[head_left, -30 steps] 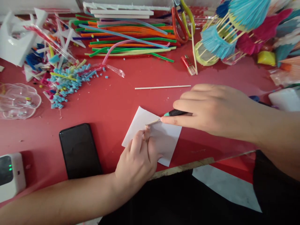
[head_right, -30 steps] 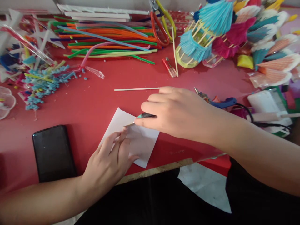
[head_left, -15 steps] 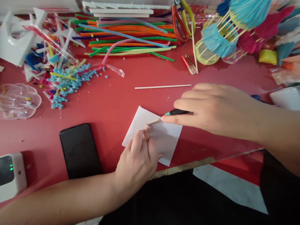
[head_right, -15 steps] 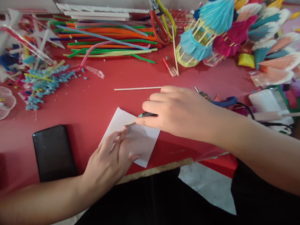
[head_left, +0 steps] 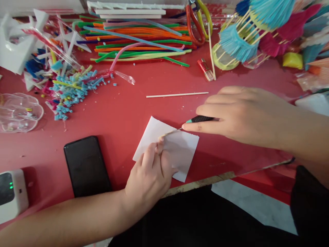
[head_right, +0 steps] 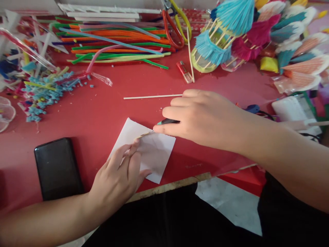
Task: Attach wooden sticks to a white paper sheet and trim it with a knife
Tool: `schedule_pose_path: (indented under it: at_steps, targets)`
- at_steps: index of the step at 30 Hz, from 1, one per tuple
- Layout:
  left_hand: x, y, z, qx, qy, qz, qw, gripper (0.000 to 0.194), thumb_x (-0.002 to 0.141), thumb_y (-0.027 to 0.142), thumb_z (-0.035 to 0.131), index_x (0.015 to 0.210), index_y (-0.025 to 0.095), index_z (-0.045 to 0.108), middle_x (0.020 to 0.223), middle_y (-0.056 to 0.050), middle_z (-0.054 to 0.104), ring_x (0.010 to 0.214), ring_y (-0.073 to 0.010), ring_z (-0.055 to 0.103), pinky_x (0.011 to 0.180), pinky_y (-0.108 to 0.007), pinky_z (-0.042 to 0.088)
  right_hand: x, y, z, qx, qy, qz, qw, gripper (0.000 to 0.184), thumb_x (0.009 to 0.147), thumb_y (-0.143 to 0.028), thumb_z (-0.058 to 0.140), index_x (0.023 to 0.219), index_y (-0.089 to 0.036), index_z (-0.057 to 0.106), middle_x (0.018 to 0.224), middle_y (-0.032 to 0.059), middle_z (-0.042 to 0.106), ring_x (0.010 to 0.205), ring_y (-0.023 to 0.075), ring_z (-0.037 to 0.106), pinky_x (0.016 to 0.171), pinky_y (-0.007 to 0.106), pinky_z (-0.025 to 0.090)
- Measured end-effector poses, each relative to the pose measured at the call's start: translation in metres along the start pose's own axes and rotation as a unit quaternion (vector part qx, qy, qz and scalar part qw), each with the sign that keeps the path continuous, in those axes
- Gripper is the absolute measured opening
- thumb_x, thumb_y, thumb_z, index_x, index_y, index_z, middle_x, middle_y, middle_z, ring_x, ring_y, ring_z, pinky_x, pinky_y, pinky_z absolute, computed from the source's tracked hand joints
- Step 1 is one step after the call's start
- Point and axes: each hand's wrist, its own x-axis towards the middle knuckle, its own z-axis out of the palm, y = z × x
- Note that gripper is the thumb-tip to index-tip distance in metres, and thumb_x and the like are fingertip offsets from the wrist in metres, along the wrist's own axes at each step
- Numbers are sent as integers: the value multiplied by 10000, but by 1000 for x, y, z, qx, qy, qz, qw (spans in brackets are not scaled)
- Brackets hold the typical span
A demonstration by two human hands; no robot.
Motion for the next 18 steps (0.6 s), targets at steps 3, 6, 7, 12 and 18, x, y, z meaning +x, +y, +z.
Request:
schedule_pose_path:
  at_steps: [3, 6, 7, 12, 18]
  targets:
    - [-1, 0, 0, -5, -2, -4, 1000, 540, 946, 441, 597, 1148, -57, 642, 1199, -261, 688, 1036, -313, 687, 834, -381, 626, -2, 1, -1, -3, 10, -4, 1000, 452, 1048, -252, 308, 989, -281, 756, 848, 37, 679, 760, 207, 540, 660, 369, 311]
    - [-1, -1, 1, -1, 7, -2, 1000, 556, 946, 457, 590, 1151, -58, 640, 1192, -259, 691, 1030, -311, 687, 840, -379, 623, -3, 3, -2, -16, 8, -17, 1000, 445, 1039, -195, 314, 1015, -270, 752, 881, 46, 687, 767, 210, 541, 656, 368, 314]
    - [-1, -1, 1, 1, 9, -2, 1000, 546, 951, 457, 581, 1142, -51, 645, 1190, -257, 693, 1029, -309, 688, 842, -379, 622, -3, 3, -2, -18, 5, -20, 1000, 441, 1032, -172, 320, 1022, -268, 750, 890, 49, 690, 768, 211, 540, 654, 367, 316]
    - [-1, -1, 0, 1, -3, 0, 1000, 477, 956, 443, 576, 1083, -7, 674, 1188, -243, 698, 1038, -302, 687, 861, -369, 615, -4, 5, -4, -31, 6, -25, 999, 422, 1005, -118, 358, 1020, -270, 752, 924, 57, 702, 784, 217, 541, 663, 370, 342]
    - [-1, -1, 1, 2, -1, -5, 1000, 478, 954, 431, 583, 1107, -14, 668, 1182, -237, 701, 1042, -298, 684, 864, -361, 611, -6, 7, -4, -31, -7, -20, 999, 423, 1012, -131, 362, 1060, -292, 751, 941, 49, 712, 800, 209, 547, 661, 373, 345]
